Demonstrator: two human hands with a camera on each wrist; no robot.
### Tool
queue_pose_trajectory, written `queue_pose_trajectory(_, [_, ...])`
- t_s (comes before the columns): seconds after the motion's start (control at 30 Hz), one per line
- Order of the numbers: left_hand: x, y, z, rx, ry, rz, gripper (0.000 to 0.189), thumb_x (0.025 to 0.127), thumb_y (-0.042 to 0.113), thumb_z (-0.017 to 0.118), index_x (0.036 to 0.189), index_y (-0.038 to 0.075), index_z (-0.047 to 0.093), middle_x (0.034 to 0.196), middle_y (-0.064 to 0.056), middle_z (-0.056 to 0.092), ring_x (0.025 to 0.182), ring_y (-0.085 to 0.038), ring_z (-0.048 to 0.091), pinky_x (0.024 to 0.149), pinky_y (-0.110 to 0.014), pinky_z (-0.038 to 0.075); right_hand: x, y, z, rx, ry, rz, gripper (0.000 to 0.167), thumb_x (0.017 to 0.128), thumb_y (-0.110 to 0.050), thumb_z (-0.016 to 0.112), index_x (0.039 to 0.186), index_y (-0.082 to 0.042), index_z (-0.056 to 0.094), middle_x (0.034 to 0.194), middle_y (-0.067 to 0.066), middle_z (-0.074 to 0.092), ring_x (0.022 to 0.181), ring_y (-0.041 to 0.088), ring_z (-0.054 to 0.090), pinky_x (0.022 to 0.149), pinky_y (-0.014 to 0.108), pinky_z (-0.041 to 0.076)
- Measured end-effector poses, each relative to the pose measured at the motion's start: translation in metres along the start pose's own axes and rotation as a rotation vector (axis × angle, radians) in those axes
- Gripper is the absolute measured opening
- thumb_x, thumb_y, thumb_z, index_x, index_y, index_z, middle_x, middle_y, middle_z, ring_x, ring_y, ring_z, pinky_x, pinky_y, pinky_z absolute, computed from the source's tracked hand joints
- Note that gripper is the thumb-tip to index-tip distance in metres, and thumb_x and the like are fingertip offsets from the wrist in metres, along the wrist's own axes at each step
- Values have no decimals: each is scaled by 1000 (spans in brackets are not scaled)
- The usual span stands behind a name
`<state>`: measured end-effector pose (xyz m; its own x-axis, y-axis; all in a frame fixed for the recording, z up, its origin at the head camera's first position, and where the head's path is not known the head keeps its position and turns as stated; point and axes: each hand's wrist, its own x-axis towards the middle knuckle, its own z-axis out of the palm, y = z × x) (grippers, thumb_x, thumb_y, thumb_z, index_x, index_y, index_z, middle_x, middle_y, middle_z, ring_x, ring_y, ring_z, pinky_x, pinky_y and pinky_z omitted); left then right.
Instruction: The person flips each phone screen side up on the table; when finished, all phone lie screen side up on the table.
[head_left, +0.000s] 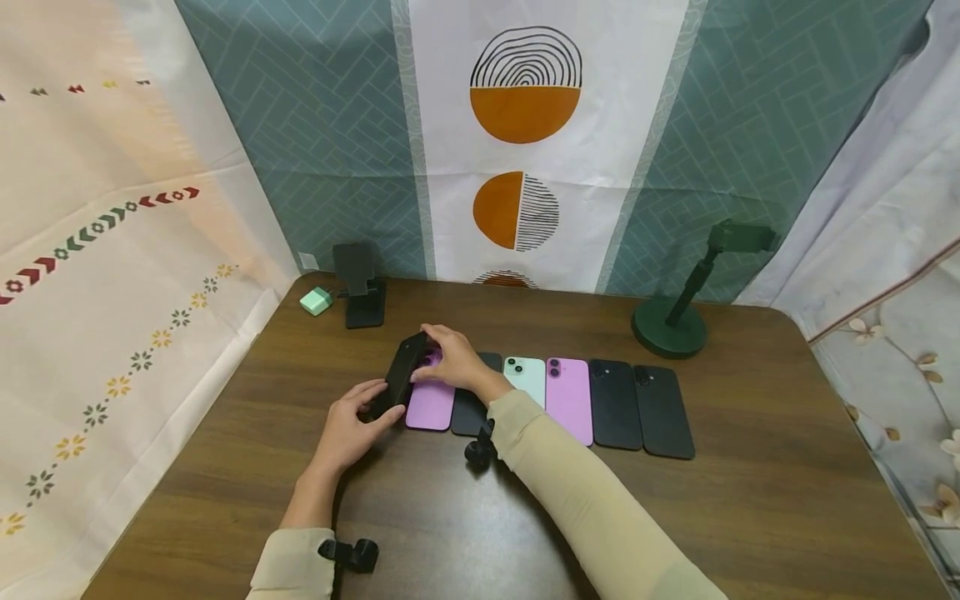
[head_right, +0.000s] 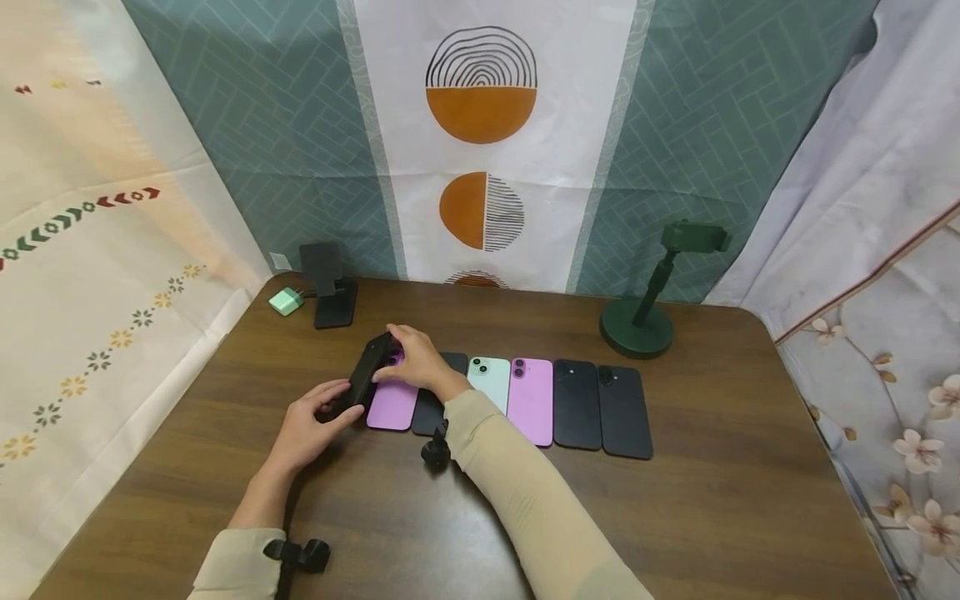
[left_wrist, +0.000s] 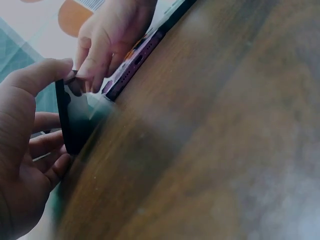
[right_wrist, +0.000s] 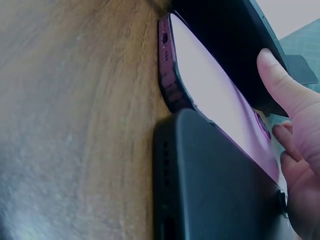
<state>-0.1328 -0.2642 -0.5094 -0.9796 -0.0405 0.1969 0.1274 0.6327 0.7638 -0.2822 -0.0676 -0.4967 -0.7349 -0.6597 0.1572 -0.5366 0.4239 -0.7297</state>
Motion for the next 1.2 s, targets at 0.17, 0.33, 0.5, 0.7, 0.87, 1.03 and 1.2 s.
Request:
queue_pose_trajectory(0.17, [0,0,-1,-18,7,2,52,91,30,77,131,0,66,136,-16,62,119,-34,61,92,-51,53,2,-2,1,21,-25,21,99,79,-30,89,155,2,34,150,15,51,138,27,48,117,38,35])
queue_pose_trajectory(0.33, [-1,0,-1,-30,13,-6,48,94,31,74,133,5,67,136,-14,64,116,-31,63,92,-49,53,2,-3,2,45,-28,39,98,81,-33,87,156,-1,33,147,15,54,136,26,50,116,39,36])
queue_pose_trajectory(0.5, [-1,2,-2,-47,13,16,43,97,29,70,134,7,67,134,-14,65,110,-30,66,89,-46,55,3,-4,2,64,-38,50,94,84,-34,84,156,-2,33,143,13,57,133,25,52,115,41,39])
queue_pose_trajectory(0.7, [-2,4,-3,-68,28,49,38,99,23,67,133,7,67,131,-14,66,107,-30,68,87,-39,56,5,-3,4,76,-43,42,92,86,-35,83,156,-3,32,139,11,59,130,22,54,112,39,41])
queue_pose_trajectory(0.87, [-3,6,-3,-111,34,57,37,100,19,66,134,5,66,130,-16,67,105,-30,69,84,-30,56,7,-3,6,45,-43,43,88,86,-39,82,153,-2,38,138,10,59,126,21,55,109,36,44])
queue_pose_trajectory(1.03, [-4,8,-2,-144,57,87,36,100,11,65,134,-1,64,129,-20,66,105,-33,69,83,-20,54,8,-4,6,24,-77,57,86,89,-43,78,153,-4,36,143,11,56,130,22,54,110,36,43])
queue_pose_trajectory(1.2, [-3,11,-3,-154,117,158,32,97,3,66,128,-4,67,123,-20,69,106,-29,69,83,-11,51,10,-5,5,41,-79,68,79,96,-39,71,155,-4,32,144,14,55,133,24,52,113,36,41])
